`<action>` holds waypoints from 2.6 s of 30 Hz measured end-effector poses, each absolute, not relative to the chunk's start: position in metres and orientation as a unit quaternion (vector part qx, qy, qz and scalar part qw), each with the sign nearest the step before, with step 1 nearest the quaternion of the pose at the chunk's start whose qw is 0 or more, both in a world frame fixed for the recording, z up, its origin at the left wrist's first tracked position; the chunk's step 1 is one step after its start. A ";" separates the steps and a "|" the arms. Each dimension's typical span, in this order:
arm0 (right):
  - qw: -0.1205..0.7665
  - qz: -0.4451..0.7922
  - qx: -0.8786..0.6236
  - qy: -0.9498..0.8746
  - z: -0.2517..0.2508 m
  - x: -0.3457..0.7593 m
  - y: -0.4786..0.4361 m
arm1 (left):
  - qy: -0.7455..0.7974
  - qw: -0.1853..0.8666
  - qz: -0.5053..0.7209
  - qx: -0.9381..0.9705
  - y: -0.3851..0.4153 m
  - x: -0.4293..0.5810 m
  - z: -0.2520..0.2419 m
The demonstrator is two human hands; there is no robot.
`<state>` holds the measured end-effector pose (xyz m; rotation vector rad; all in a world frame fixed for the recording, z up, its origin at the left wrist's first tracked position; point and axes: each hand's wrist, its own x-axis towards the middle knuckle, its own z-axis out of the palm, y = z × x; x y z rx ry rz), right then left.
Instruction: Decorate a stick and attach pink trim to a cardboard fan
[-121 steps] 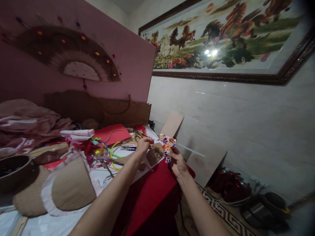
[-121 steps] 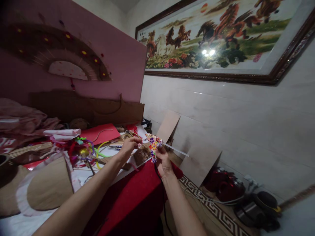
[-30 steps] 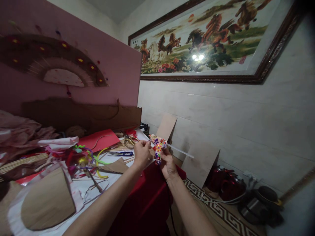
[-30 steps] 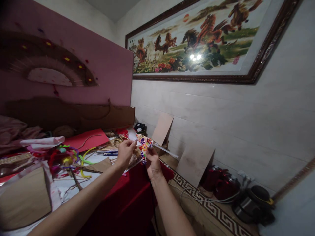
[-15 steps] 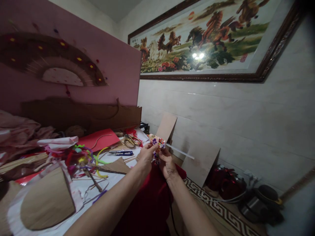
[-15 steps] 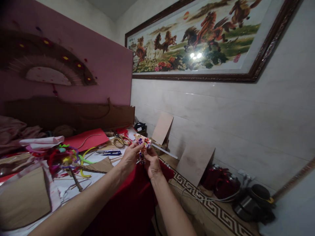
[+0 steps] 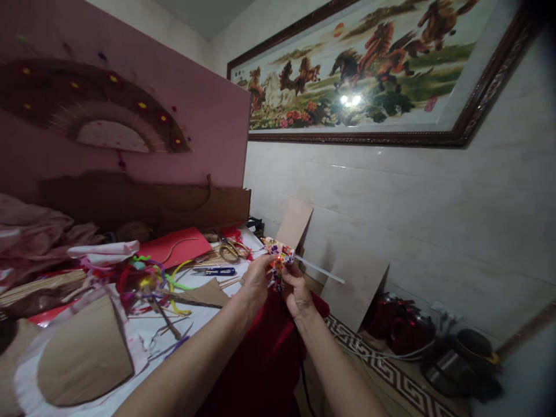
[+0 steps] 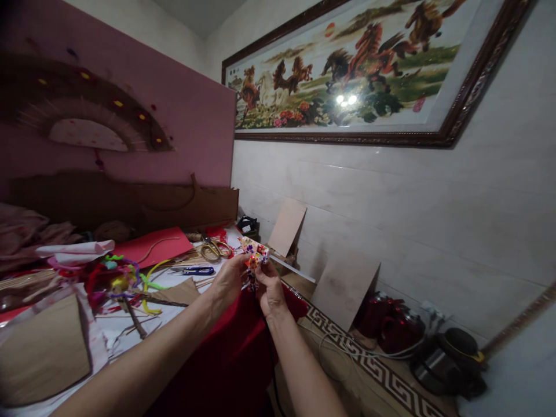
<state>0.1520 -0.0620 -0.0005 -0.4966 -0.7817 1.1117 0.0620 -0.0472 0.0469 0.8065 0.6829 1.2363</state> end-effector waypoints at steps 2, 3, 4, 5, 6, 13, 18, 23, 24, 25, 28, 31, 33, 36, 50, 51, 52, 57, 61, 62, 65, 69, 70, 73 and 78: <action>0.751 0.511 -0.227 -0.353 -0.001 0.153 -0.061 | 0.301 0.711 0.538 0.339 -0.048 0.060 0.049; 0.750 0.513 -0.227 -0.351 0.000 0.153 -0.061 | 0.299 0.721 0.532 0.328 -0.049 0.060 0.050; 0.749 0.514 -0.228 -0.351 0.000 0.153 -0.062 | 0.297 0.728 0.530 0.319 -0.049 0.059 0.051; 0.748 0.515 -0.228 -0.351 0.000 0.152 -0.062 | 0.295 0.733 0.528 0.312 -0.050 0.058 0.052; 0.747 0.516 -0.227 -0.352 0.001 0.152 -0.062 | 0.293 0.737 0.527 0.305 -0.050 0.057 0.053; 0.746 0.527 -0.218 -0.344 0.002 0.152 -0.063 | 0.283 0.746 0.533 0.281 -0.050 0.055 0.056; 0.746 0.537 -0.207 -0.336 0.002 0.152 -0.063 | 0.289 0.730 0.549 0.288 -0.049 0.057 0.054; 0.752 0.546 -0.192 -0.316 -0.002 0.155 -0.061 | 0.316 0.676 0.602 0.284 -0.047 0.056 0.049; 0.753 0.546 -0.191 -0.313 -0.003 0.155 -0.061 | 0.321 0.666 0.609 0.288 -0.047 0.056 0.049; 0.754 0.546 -0.191 -0.312 -0.003 0.155 -0.060 | 0.325 0.658 0.614 0.292 -0.046 0.055 0.049; 0.753 0.542 -0.194 -0.319 -0.004 0.155 -0.060 | 0.335 0.637 0.623 0.307 -0.043 0.052 0.050; 0.752 0.535 -0.198 -0.330 -0.002 0.154 -0.060 | 0.340 0.619 0.628 0.326 -0.040 0.050 0.052; 0.756 0.526 -0.206 -0.329 -0.001 0.154 -0.060 | 0.343 0.601 0.636 0.342 -0.038 0.050 0.053; 0.764 0.515 -0.216 -0.323 0.000 0.153 -0.061 | 0.345 0.564 0.653 0.370 -0.036 0.050 0.055; 0.766 0.524 -0.211 -0.307 -0.001 0.153 -0.059 | 0.338 0.437 0.705 0.444 -0.020 0.037 0.055; 0.766 0.524 -0.213 -0.304 -0.001 0.153 -0.059 | 0.340 0.435 0.705 0.445 -0.019 0.036 0.055; 0.767 0.523 -0.215 -0.302 -0.002 0.153 -0.059 | 0.341 0.434 0.705 0.446 -0.017 0.035 0.055; 0.767 0.518 -0.215 -0.311 -0.002 0.153 -0.059 | 0.348 0.437 0.705 0.438 -0.011 0.029 0.057; 0.764 0.520 -0.205 -0.323 -0.003 0.154 -0.058 | 0.350 0.424 0.721 0.422 -0.006 0.023 0.059; 0.764 0.520 -0.207 -0.321 -0.004 0.154 -0.058 | 0.350 0.422 0.724 0.419 -0.004 0.022 0.059; 0.768 0.516 -0.219 -0.311 -0.004 0.154 -0.057 | 0.350 0.430 0.719 0.419 -0.002 0.020 0.057; 0.772 0.512 -0.221 -0.304 -0.002 0.154 -0.058 | 0.354 0.441 0.703 0.432 -0.002 0.020 0.054; 0.774 0.512 -0.219 -0.302 -0.002 0.153 -0.058 | 0.359 0.442 0.697 0.437 -0.002 0.020 0.053; 0.780 0.505 -0.227 -0.292 -0.001 0.154 -0.059 | 0.378 0.445 0.675 0.450 -0.003 0.017 0.052; 0.790 0.491 -0.242 -0.278 0.001 0.155 -0.061 | 0.410 0.422 0.640 0.494 0.001 0.010 0.050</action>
